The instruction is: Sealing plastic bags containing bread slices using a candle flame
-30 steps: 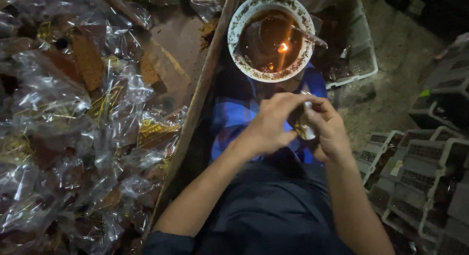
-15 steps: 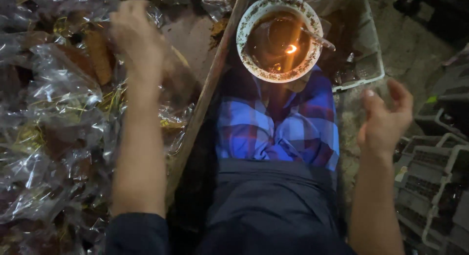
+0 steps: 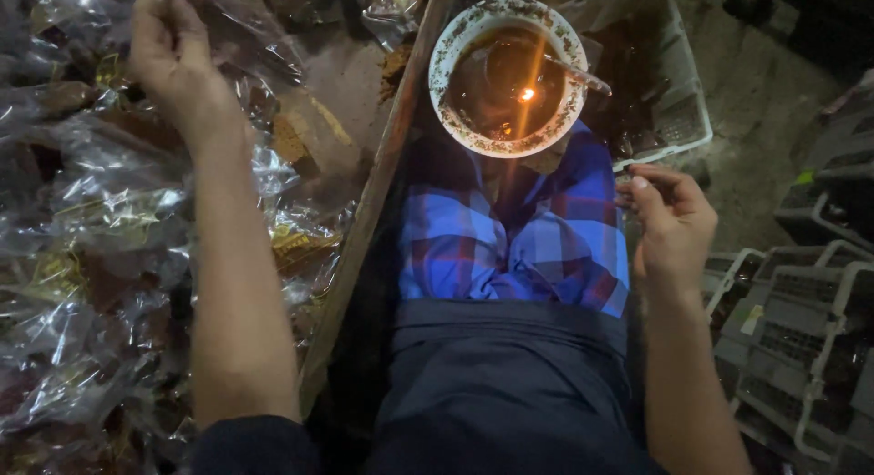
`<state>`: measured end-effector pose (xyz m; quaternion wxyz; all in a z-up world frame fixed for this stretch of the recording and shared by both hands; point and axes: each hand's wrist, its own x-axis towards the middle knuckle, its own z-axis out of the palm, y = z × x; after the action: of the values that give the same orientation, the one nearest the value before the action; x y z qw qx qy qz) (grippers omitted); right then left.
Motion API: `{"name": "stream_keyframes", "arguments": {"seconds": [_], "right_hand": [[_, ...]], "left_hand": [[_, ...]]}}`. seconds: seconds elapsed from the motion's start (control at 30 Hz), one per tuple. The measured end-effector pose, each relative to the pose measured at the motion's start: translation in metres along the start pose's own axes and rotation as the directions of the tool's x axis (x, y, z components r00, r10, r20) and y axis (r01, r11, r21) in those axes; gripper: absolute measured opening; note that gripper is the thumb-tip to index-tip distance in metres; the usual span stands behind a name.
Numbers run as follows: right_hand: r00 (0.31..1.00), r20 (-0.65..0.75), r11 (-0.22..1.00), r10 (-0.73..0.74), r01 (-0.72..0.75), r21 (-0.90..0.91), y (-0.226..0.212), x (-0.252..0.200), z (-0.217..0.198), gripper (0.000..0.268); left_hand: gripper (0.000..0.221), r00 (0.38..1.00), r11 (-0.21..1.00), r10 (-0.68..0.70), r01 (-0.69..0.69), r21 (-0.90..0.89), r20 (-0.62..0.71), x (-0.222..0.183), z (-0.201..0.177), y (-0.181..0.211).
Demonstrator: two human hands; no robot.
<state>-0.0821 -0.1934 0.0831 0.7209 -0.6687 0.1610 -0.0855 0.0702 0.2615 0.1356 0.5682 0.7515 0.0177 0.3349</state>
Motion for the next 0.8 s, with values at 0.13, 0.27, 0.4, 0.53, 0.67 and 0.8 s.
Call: {"name": "stream_keyframes", "arguments": {"seconds": [0.13,0.27,0.4,0.53,0.67,0.8], "right_hand": [[0.994,0.104,0.952,-0.025,0.055,-0.301,-0.03,-0.018,0.037,0.02],[0.904,0.395,0.938,-0.166,0.268,-0.22,-0.027,-0.023,0.062,0.045],[0.907,0.418,0.968,-0.055,0.152,-0.201,-0.007,-0.018,0.057,0.048],[0.947,0.32,0.987,-0.039,0.087,-0.137,-0.018,-0.021,0.049,0.018],[0.932,0.344,0.974,-0.118,0.176,-0.142,-0.022,-0.018,0.044,0.016],[0.938,0.313,0.969,-0.151,0.203,-0.141,-0.016,-0.007,0.031,0.025]], "left_hand": [[0.046,0.938,0.822,-0.315,0.344,-0.454,0.141,-0.056,0.032,0.045],[0.057,0.602,0.526,-0.599,0.793,-0.307,0.529,-0.139,0.091,0.12],[0.031,0.518,0.639,-0.37,0.745,-0.194,0.771,-0.216,0.113,0.084],[0.032,0.573,0.734,-0.367,0.663,-0.15,0.733,-0.216,0.117,0.085],[0.062,0.459,0.592,-0.499,0.8,-0.098,0.735,-0.221,0.116,0.076],[0.03,0.453,0.623,-0.462,0.777,-0.084,0.762,-0.211,0.108,0.096]]}}
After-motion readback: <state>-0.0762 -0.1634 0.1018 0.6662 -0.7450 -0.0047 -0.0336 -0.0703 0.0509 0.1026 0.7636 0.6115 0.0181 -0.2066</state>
